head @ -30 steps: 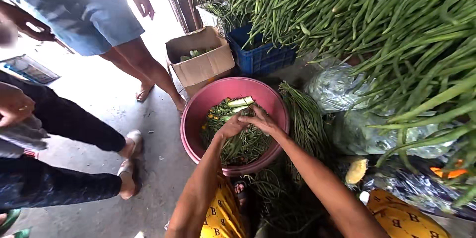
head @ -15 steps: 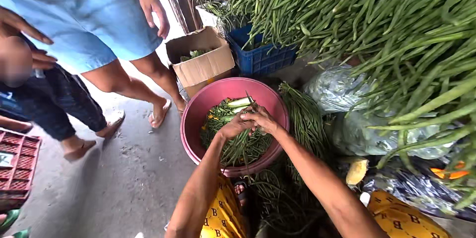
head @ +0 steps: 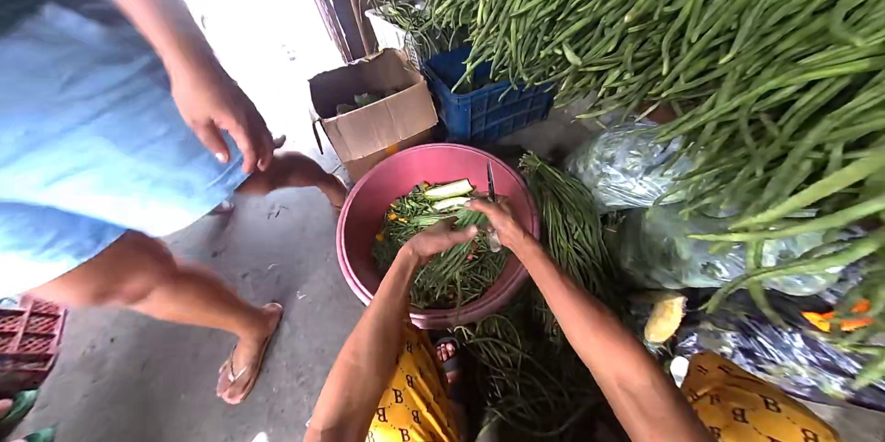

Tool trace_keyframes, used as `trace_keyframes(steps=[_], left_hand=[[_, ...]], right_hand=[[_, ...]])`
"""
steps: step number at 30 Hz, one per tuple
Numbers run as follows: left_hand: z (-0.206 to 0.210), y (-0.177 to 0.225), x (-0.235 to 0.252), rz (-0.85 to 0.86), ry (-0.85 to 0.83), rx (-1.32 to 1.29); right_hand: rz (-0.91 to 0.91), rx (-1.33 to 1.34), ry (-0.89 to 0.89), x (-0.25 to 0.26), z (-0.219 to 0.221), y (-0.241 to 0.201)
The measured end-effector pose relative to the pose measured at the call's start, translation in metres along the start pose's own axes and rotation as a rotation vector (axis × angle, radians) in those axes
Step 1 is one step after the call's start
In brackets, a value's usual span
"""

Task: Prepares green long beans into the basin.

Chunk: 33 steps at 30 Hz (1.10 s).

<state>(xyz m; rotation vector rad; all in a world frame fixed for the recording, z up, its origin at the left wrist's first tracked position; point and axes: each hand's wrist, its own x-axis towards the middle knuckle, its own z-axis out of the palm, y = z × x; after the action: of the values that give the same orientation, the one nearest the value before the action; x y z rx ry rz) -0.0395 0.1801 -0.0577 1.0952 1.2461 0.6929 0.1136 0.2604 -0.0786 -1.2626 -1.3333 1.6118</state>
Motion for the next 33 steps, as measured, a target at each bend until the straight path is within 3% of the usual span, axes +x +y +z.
trace_keyframes(steps=[4,9,13,17,20,25,27,33], left_hand=[[0.018,0.000,0.009,0.011,0.046,0.352],[0.054,0.000,0.010,0.042,-0.022,0.365],[0.094,-0.004,0.008,0.117,-0.022,0.702],[0.135,0.005,-0.003,0.007,-0.162,1.082],[0.155,-0.005,-0.005,-0.013,-0.302,1.210],[0.151,-0.024,0.001,-0.067,-0.451,1.210],[0.141,-0.019,0.004,-0.081,-0.411,1.087],[0.115,-0.002,0.010,0.088,-0.238,0.802]], right_hand=[[0.014,0.007,0.113,-0.012,-0.016,0.004],[0.034,0.139,0.264,-0.049,-0.047,0.022],[0.027,0.224,0.407,-0.081,-0.069,0.034],[0.168,0.154,0.475,-0.123,-0.091,0.052],[0.237,0.111,0.484,-0.162,-0.108,0.090],[0.485,-0.310,0.551,-0.210,-0.135,0.143],[0.478,-0.287,0.558,-0.218,-0.134,0.139],[0.319,-0.136,0.193,-0.192,-0.106,0.104]])
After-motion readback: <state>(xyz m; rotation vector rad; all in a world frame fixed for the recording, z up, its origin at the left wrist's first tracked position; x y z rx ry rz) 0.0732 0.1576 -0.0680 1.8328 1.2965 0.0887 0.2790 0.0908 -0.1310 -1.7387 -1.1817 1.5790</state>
